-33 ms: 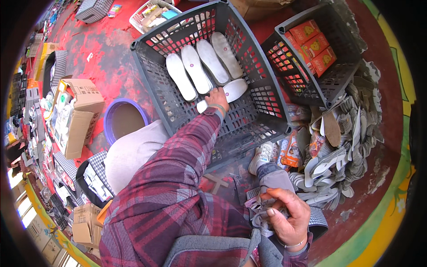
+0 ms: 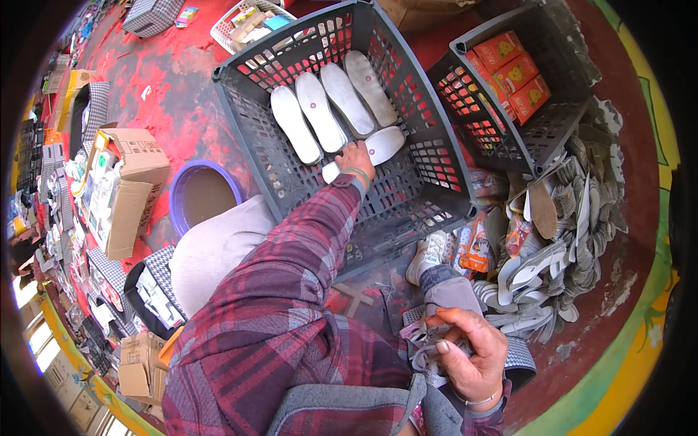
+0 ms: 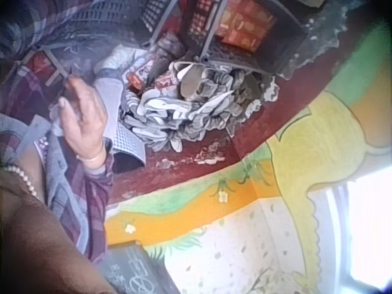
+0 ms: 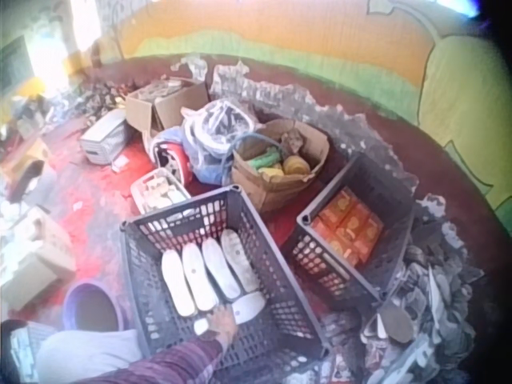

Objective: The person picks up stacks of white shoe insoles from the floor by hand, wipes them with a cloth, and places them into black plastic crates.

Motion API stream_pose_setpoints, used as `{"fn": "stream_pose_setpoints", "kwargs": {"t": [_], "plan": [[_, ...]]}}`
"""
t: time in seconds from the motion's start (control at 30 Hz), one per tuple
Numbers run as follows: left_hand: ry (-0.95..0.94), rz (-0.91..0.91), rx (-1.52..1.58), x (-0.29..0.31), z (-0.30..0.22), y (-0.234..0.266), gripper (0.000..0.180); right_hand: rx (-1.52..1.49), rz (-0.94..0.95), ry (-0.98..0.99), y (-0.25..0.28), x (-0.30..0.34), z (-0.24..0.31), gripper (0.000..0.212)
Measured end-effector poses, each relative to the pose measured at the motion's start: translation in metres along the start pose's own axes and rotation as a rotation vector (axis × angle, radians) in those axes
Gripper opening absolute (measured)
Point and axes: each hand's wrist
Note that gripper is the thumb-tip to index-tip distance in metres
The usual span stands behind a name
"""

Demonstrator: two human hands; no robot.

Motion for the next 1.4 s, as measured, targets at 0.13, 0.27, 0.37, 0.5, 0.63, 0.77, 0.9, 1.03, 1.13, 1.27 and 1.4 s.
{"fn": "stream_pose_setpoints", "kwargs": {"t": [0.13,0.27,0.37,0.5,0.63,0.77,0.9,1.03,1.13,1.27,1.4], "plan": [[0.053,-0.032,0.085,0.002,-0.007,0.001,0.046,-0.01,-0.008,-0.014,0.0,-0.001,0.001,0.032],[0.112,-0.031,0.11,0.003,-0.019,0.001,0.043,-0.011,0.013,-0.025,0.0,-0.002,0.001,0.031],[0.101,-0.026,0.098,-0.002,-0.02,-0.002,0.04,-0.017,0.016,-0.029,0.0,-0.002,0.001,0.031],[0.088,-0.04,0.095,-0.001,-0.018,-0.006,0.037,-0.018,0.01,-0.025,-0.001,-0.002,0.0,0.032],[0.052,-0.087,0.078,0.0,-0.014,-0.013,0.042,-0.015,0.018,-0.028,-0.002,0.0,0.0,0.032],[-0.08,-0.29,0.148,0.014,-0.006,-0.007,0.05,-0.026,0.018,-0.002,-0.001,0.002,0.0,0.031],[-0.058,-0.533,0.485,0.034,0.012,-0.005,0.042,-0.037,0.017,0.009,-0.004,0.008,0.003,0.032],[0.695,-0.589,0.844,0.033,0.051,-0.028,0.032,-0.048,0.024,0.01,-0.006,0.011,0.009,0.033],[0.979,-0.382,1.107,0.027,0.075,-0.046,0.037,-0.054,0.018,0.018,-0.005,0.015,0.008,0.033],[0.701,-0.249,1.184,0.034,0.06,-0.043,0.048,-0.039,0.016,0.026,-0.004,0.014,0.006,0.032],[0.594,-0.327,1.286,0.017,0.07,-0.087,0.05,-0.028,0.023,0.054,-0.003,0.012,0.006,0.032]]}}
Point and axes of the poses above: each hand's wrist, its own x-axis away from the middle knuckle, its own y-axis out of the back of the hand, z = x × y, and after that the axes turned 7 degrees about y, right-handed
